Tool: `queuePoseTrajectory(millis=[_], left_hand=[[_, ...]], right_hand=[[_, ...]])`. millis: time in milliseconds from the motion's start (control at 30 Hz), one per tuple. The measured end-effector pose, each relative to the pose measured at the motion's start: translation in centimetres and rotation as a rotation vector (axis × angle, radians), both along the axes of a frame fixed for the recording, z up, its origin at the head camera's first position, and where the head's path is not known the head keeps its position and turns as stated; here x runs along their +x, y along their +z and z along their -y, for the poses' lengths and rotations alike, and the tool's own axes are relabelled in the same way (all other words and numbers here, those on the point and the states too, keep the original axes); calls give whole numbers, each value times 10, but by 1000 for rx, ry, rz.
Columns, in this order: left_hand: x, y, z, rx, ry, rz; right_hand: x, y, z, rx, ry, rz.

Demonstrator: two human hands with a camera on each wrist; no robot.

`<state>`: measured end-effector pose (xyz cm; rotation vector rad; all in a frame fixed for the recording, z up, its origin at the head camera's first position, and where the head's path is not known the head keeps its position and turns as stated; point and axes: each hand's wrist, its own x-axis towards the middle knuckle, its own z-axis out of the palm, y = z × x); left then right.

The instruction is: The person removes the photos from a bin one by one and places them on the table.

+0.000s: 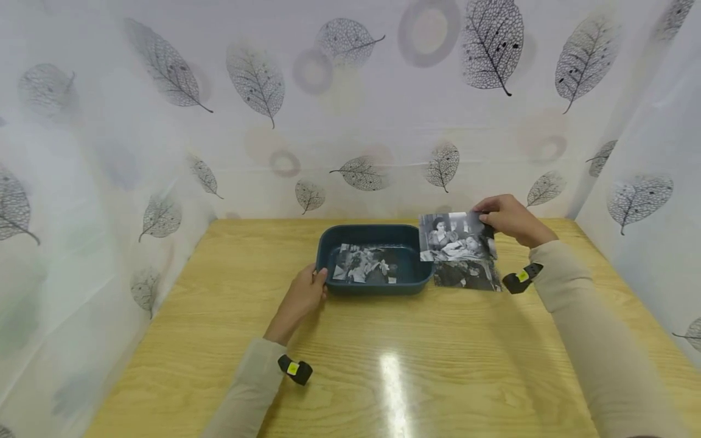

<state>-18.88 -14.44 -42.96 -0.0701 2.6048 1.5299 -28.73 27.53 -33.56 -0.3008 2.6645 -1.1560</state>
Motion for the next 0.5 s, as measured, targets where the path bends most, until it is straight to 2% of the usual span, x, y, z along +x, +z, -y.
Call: queuePoseTrajectory(millis=[200, 500], left_hand=[[0, 0, 1, 0, -4, 0], [0, -2, 1, 2, -8, 1]], right_hand=[[9, -4, -52, 103, -51, 35], [20, -27, -111, 162, -110, 89]])
